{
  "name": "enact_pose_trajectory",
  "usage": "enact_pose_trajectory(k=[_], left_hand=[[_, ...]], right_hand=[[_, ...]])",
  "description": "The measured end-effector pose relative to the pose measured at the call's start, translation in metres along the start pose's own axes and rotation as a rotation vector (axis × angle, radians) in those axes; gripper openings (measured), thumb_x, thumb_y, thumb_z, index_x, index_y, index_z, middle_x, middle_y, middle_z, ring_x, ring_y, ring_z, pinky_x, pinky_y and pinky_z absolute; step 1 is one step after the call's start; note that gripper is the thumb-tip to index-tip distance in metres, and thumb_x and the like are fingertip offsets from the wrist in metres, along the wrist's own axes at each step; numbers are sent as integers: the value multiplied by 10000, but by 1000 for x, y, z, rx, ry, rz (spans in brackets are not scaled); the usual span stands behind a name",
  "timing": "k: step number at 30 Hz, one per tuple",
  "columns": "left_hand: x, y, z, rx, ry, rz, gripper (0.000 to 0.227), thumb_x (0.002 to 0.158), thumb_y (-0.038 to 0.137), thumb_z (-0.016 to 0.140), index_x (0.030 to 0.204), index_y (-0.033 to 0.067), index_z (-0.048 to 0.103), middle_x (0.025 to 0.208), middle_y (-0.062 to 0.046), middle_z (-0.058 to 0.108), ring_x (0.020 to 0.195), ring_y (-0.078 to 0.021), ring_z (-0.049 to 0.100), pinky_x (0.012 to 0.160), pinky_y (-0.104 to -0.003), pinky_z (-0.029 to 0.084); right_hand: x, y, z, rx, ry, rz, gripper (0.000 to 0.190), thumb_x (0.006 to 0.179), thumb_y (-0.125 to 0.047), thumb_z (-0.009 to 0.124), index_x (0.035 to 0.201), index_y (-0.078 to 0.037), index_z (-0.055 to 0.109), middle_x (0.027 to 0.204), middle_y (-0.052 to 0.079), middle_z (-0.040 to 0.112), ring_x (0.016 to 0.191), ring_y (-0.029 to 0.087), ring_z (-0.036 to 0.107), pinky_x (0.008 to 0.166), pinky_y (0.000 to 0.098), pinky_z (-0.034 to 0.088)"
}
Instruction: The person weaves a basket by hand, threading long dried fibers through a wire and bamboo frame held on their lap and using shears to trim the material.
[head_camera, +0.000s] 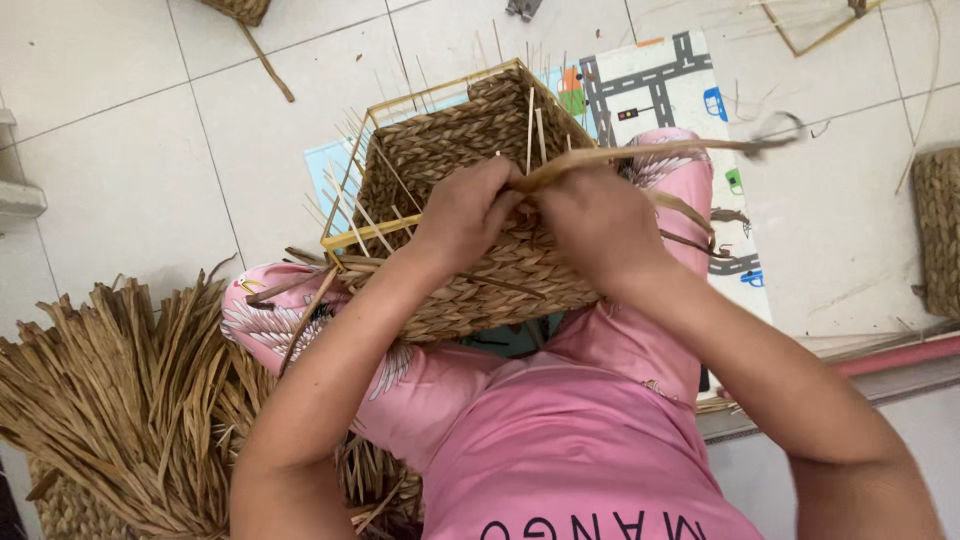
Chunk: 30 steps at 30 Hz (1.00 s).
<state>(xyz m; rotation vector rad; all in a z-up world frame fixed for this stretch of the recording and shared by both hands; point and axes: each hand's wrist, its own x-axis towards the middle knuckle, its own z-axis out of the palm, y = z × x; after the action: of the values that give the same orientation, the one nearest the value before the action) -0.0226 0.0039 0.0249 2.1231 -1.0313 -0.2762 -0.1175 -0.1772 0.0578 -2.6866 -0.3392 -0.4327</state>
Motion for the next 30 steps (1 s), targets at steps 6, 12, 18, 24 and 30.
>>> enact_pose_trajectory(k=[6, 12, 18, 24, 30], left_hand=[[-14, -5, 1, 9, 64, 163, 139, 951, 68, 681, 1059, 57, 595, 928, -147, 641, 888, -387, 653, 748, -471, 507], [-1, 1, 21, 108, 165, 47, 76, 936, 109, 705, 990, 95, 653, 908, -99, 645, 775, -290, 673, 645, -406, 539], [0, 10, 24, 228, 112, 86, 75, 913, 42, 651, 987, 44, 661, 960, -141, 601, 829, -315, 668, 665, -428, 546], [3, 18, 25, 287, 126, -35, 76, 907, 71, 672, 976, 61, 704, 927, -122, 603, 816, -343, 655, 674, -455, 533], [4, 26, 32, 390, 327, 17, 123, 922, 112, 684, 987, 12, 656, 952, -132, 602, 782, -294, 630, 666, -411, 524]], right_hand=[[25, 33, 34, 569, -180, 348, 199, 950, -162, 682, 1078, -10, 668, 880, 137, 726, 755, 215, 697, 647, 382, 556], [-46, 19, 58, 1391, -86, 887, 188, 1060, -179, 599, 1051, -30, 713, 882, 101, 751, 717, 137, 698, 616, 269, 566], [-60, 39, 12, 1006, 229, 320, 139, 1108, -187, 592, 1221, -110, 617, 1136, 52, 757, 886, 123, 700, 768, 275, 583], [-31, 62, 12, 96, 109, 35, 131, 897, -82, 775, 962, -56, 665, 963, 127, 614, 937, 339, 605, 817, 451, 479], [-36, 60, -4, -30, -111, -16, 141, 879, -100, 749, 941, -25, 647, 1028, 144, 621, 945, 352, 613, 821, 465, 484]])
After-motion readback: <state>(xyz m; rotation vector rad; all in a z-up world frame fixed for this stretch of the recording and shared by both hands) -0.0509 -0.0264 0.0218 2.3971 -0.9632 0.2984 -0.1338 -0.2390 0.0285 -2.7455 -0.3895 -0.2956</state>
